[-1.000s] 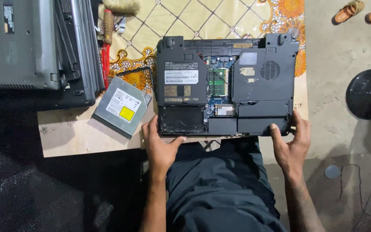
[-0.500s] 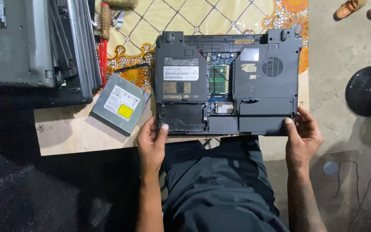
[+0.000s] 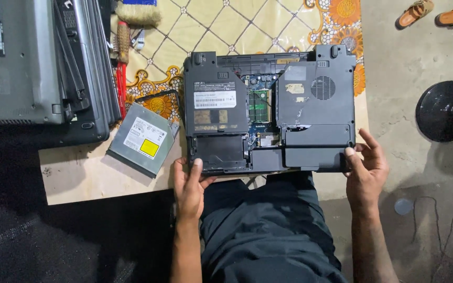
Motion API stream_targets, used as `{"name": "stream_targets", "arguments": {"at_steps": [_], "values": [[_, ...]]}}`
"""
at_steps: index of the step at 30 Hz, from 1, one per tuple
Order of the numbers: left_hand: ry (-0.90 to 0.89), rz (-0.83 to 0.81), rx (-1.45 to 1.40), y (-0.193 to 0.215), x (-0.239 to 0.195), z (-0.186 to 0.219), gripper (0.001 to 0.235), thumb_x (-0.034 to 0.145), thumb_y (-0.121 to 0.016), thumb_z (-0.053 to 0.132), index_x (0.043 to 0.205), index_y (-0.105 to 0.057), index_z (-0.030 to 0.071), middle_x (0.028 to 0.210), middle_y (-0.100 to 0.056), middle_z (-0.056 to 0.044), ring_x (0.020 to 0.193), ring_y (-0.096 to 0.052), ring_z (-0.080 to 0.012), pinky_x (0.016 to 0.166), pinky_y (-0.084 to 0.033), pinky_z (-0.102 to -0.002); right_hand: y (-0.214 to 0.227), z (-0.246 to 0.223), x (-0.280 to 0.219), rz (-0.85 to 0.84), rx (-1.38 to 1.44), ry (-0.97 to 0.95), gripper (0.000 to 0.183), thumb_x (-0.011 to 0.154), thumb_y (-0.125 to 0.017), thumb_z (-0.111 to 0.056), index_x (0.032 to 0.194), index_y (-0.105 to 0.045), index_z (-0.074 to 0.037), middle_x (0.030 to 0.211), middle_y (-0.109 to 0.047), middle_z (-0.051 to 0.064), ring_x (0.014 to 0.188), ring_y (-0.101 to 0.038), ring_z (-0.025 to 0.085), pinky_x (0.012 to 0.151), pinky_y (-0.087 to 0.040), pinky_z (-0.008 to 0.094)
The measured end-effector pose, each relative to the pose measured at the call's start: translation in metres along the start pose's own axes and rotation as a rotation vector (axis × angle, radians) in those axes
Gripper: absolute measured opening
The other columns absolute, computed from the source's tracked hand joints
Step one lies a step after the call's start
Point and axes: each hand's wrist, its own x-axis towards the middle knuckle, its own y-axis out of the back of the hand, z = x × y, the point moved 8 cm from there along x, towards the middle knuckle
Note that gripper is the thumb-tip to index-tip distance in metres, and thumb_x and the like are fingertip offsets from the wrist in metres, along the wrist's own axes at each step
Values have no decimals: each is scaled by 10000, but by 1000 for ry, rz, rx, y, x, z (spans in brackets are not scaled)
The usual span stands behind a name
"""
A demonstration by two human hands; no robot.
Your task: The person removes the bottom cover of a laptop to expose the internal components. They then use a red screwdriver to unscrew and remove the hard drive from the chassis.
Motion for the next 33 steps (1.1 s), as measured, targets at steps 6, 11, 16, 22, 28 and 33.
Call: {"name": "stream_targets", "arguments": {"at_steps": [6,11,16,22,28,33], "values": [[-84,-34,44,1,4,4,374,877,-600,268,1165,-408,129,1246,-595,-188,1081,-653,-311,675,-611,-374,-9,-14,15,-54,-138,37,400,991,-531,-186,1341,-526,7,1293,-581,140,1195,-551,209,1013,-479,316],[-108,-49,-73,0,4,1,335,908,-594,196,1181,-417,117,1089,-624,-214,948,-670,-312,716,-623,-452,-13,-10,16,7,-63,120,347,1028,-513,-142,1342,-545,2,1201,-603,135,1081,-561,171,928,-514,294],[-137,-26,-125,-4,4,6,290,951,-567,130,1205,-427,132,922,-650,-203,799,-698,-296,739,-629,-493,-3,-2,16,87,-33,168,308,1028,-528,-68,1326,-586,-15,1210,-620,129,1039,-521,111,885,-507,296],[-89,-24,1,2,7,3,398,853,-633,252,1173,-434,125,1230,-594,-174,1035,-653,-302,639,-604,-372,-2,0,18,67,-53,207,362,985,-565,-147,1315,-547,2,1307,-591,151,1193,-579,204,1045,-496,310],[-52,-1,-1,5,9,1,399,848,-630,248,1179,-440,133,1244,-590,-172,1068,-633,-309,666,-585,-387,-5,-8,16,48,11,187,383,992,-538,-154,1329,-524,27,1314,-579,177,1193,-576,227,1033,-506,310],[-16,-3,-47,1,4,8,375,861,-603,195,1190,-435,126,1266,-580,-199,1124,-610,-339,711,-589,-436,-11,-9,14,49,58,65,399,977,-550,-222,1312,-544,-4,1262,-602,129,1124,-576,178,949,-513,282]]}}
